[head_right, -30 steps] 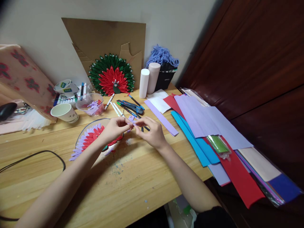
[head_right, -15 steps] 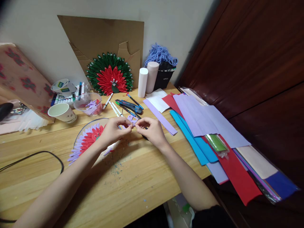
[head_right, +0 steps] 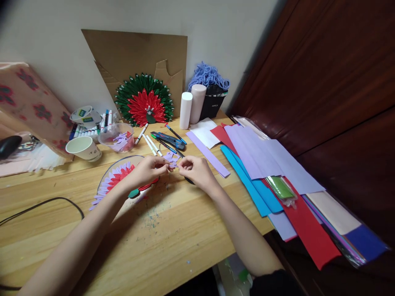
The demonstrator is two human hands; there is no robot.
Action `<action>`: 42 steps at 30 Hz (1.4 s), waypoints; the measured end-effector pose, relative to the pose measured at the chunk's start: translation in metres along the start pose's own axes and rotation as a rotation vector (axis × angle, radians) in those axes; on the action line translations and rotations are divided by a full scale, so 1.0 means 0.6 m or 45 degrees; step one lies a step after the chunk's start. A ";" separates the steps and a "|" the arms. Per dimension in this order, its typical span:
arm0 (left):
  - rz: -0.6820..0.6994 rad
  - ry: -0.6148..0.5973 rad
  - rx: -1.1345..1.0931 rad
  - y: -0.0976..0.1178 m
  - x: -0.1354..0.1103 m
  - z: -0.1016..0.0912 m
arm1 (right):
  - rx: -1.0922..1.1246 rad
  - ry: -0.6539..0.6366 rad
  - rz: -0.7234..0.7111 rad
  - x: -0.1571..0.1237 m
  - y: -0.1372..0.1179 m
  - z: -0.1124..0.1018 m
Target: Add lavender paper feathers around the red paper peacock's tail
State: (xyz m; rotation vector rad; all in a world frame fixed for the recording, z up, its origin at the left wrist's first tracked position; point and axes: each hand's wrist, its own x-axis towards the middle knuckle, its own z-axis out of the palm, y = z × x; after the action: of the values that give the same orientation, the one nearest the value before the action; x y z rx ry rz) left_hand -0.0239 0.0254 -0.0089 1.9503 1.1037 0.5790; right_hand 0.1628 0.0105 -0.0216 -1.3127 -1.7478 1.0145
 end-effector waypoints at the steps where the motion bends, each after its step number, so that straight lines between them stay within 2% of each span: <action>1: -0.007 -0.018 -0.009 -0.002 0.000 0.000 | 0.018 -0.017 0.019 0.001 0.001 0.000; 6: 0.005 -0.069 0.019 -0.007 0.000 -0.009 | 0.067 -0.074 0.081 0.006 0.010 0.001; 11: 0.008 0.073 -0.053 0.003 -0.003 -0.018 | 0.140 -0.041 0.100 0.011 0.013 -0.001; 14: 0.035 0.080 -0.184 0.011 -0.004 -0.014 | 0.186 -0.067 0.140 0.010 0.006 0.000; 19: 0.057 0.179 -0.064 0.012 -0.003 -0.007 | 0.223 -0.139 0.155 0.008 0.001 0.001; 22: 0.030 0.249 -0.087 0.010 -0.001 -0.010 | 0.187 -0.091 0.138 0.010 0.006 -0.001; 26: -0.045 0.295 -0.241 0.005 0.002 -0.014 | -0.058 0.023 0.089 0.009 0.012 -0.001; 30: -0.126 0.263 -0.418 0.003 0.004 -0.013 | -0.548 -0.053 -0.077 0.003 0.013 0.002; 33: -0.150 0.249 -0.452 0.008 0.003 -0.013 | -0.795 -0.089 -0.057 0.003 0.018 -0.001; 35: -0.152 0.238 -0.436 0.012 0.002 -0.013 | -0.866 -0.023 -0.037 0.006 0.022 -0.006; 37: -0.153 0.230 -0.413 0.015 0.001 -0.014 | -0.789 0.079 -0.053 0.010 0.023 -0.010; 38: -0.153 0.229 -0.402 0.016 0.001 -0.013 | -0.665 0.118 -0.066 0.012 0.022 -0.010; 42: -0.133 0.222 -0.319 0.015 -0.001 -0.011 | 0.024 0.101 -0.087 0.013 0.009 -0.004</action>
State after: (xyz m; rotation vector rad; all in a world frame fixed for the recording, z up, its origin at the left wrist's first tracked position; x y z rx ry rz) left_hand -0.0242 0.0250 0.0023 1.6414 1.1714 0.8015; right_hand 0.1652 0.0192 -0.0250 -1.2559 -1.7080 0.9265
